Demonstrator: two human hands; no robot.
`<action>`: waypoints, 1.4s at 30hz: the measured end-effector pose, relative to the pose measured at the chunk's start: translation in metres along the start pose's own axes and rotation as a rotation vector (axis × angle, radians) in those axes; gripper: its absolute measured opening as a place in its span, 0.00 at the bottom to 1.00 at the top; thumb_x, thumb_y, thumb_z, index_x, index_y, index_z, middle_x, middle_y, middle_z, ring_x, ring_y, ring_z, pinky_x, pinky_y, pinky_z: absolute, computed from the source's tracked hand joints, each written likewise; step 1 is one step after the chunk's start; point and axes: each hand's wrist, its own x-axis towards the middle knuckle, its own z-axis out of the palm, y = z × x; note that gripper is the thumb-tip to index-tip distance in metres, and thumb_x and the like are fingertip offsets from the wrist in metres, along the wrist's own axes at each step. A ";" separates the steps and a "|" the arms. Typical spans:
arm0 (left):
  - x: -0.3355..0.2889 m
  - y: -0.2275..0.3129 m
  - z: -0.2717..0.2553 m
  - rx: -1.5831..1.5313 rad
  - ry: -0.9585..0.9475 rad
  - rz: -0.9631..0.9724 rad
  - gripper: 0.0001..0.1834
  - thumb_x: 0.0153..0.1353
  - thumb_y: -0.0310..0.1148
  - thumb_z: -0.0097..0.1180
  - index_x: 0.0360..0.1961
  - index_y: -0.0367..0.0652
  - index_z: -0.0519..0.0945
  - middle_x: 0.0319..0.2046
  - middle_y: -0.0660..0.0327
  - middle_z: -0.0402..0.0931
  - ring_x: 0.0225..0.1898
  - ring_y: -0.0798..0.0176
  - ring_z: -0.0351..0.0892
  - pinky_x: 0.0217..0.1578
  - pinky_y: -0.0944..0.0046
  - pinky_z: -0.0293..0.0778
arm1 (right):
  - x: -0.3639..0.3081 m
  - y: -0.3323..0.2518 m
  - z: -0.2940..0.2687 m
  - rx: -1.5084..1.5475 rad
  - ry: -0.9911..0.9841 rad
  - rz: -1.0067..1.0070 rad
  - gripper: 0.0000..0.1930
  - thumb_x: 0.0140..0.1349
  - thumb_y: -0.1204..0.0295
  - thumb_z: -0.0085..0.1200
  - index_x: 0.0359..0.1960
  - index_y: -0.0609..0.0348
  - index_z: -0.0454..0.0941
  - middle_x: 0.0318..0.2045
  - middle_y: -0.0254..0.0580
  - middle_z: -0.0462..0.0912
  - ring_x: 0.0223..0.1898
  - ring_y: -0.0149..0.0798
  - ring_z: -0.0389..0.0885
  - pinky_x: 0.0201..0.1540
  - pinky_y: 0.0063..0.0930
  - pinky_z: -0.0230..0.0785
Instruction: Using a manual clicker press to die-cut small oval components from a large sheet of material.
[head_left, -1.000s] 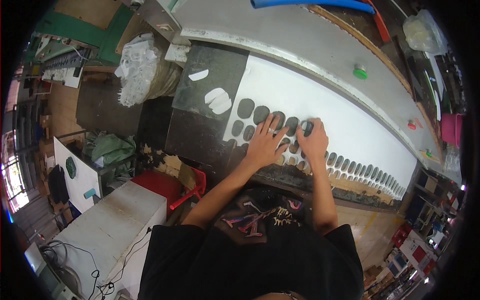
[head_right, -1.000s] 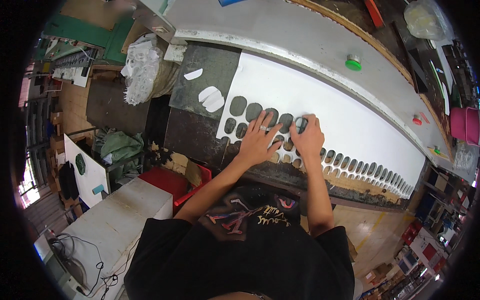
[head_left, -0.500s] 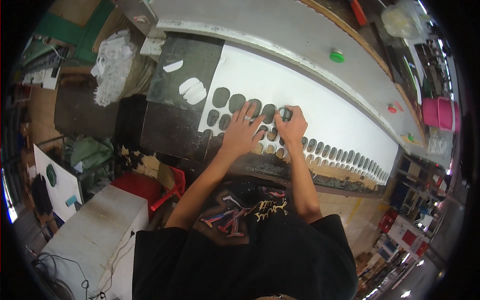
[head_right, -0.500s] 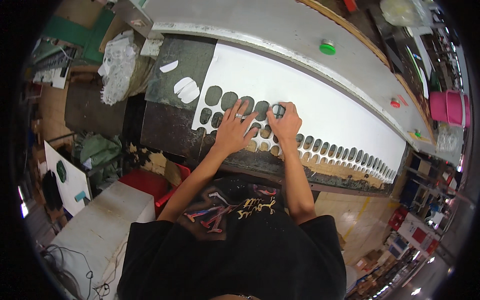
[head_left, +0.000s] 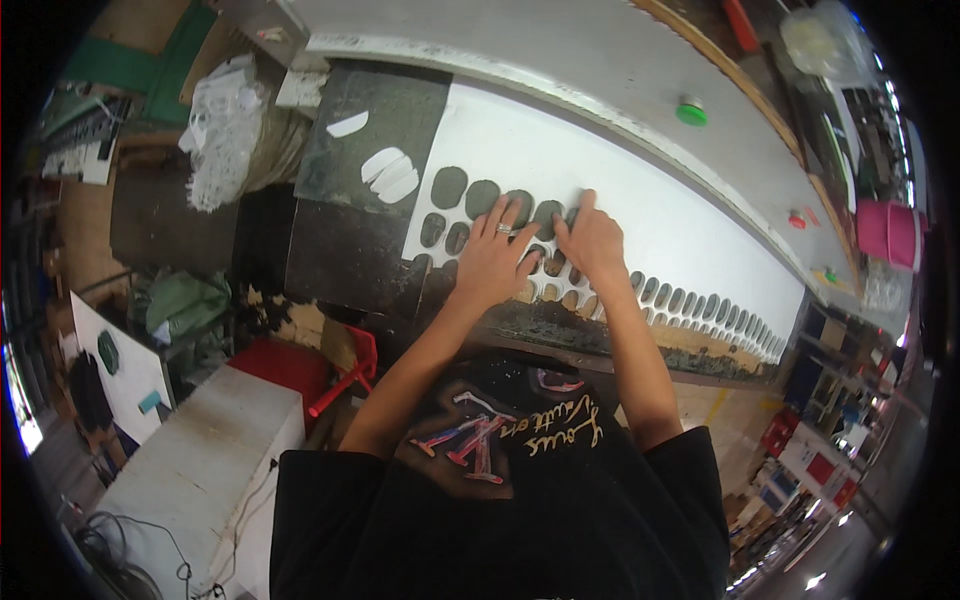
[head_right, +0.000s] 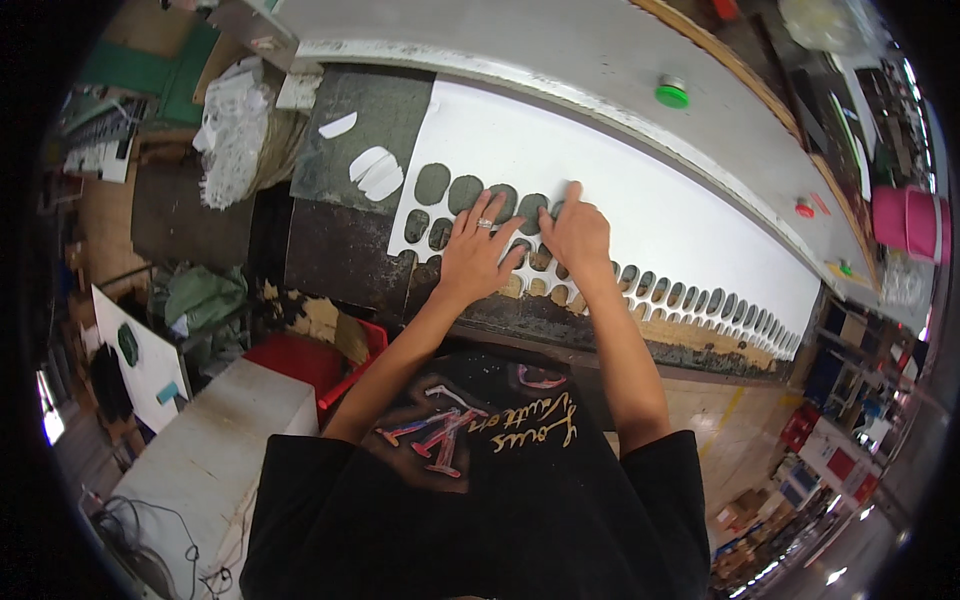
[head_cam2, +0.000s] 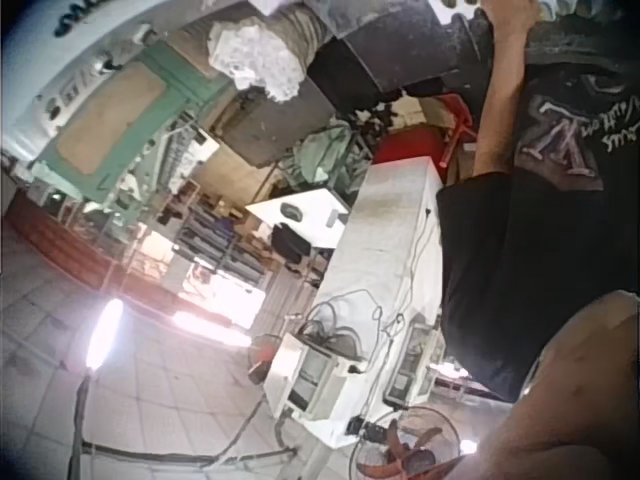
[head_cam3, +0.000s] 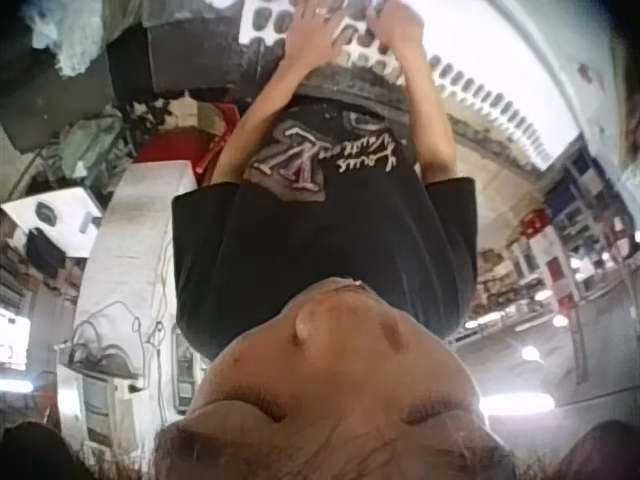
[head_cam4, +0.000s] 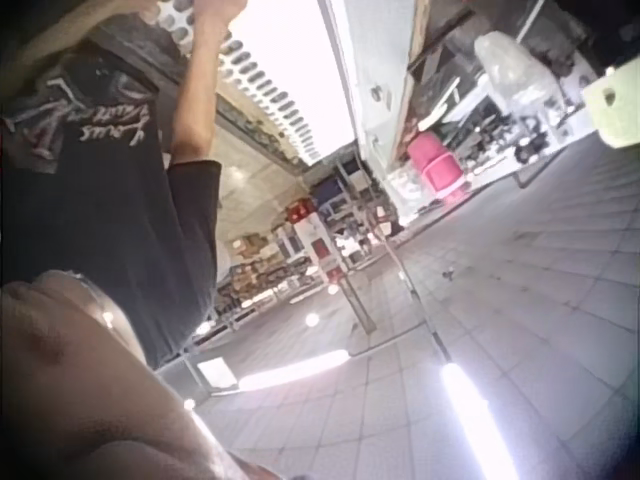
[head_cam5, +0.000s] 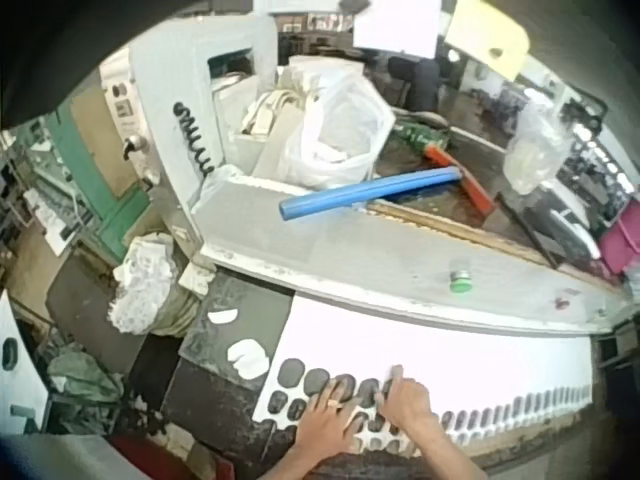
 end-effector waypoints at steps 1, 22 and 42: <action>-0.001 -0.001 0.001 0.004 0.012 -0.007 0.24 0.69 0.46 0.57 0.63 0.50 0.79 0.70 0.47 0.66 0.75 0.42 0.58 0.69 0.42 0.59 | 0.003 0.004 0.005 -0.015 -0.007 -0.087 0.32 0.65 0.46 0.58 0.54 0.65 0.68 0.28 0.58 0.86 0.33 0.60 0.88 0.36 0.50 0.81; 0.151 0.079 -0.203 -0.006 0.788 0.401 0.16 0.55 0.31 0.73 0.46 0.45 0.87 0.38 0.58 0.82 0.41 0.54 0.79 0.48 0.54 0.72 | -0.039 0.037 -0.004 0.410 0.291 -0.254 0.31 0.60 0.48 0.67 0.54 0.57 0.74 0.40 0.50 0.87 0.36 0.52 0.88 0.37 0.43 0.80; 0.225 0.093 -0.258 0.159 0.305 0.227 0.19 0.76 0.45 0.51 0.37 0.38 0.79 0.23 0.44 0.80 0.27 0.41 0.83 0.30 0.47 0.75 | -0.046 0.056 0.058 0.347 0.763 -0.475 0.18 0.62 0.57 0.67 0.28 0.54 0.73 0.26 0.41 0.75 0.31 0.46 0.77 0.39 0.39 0.70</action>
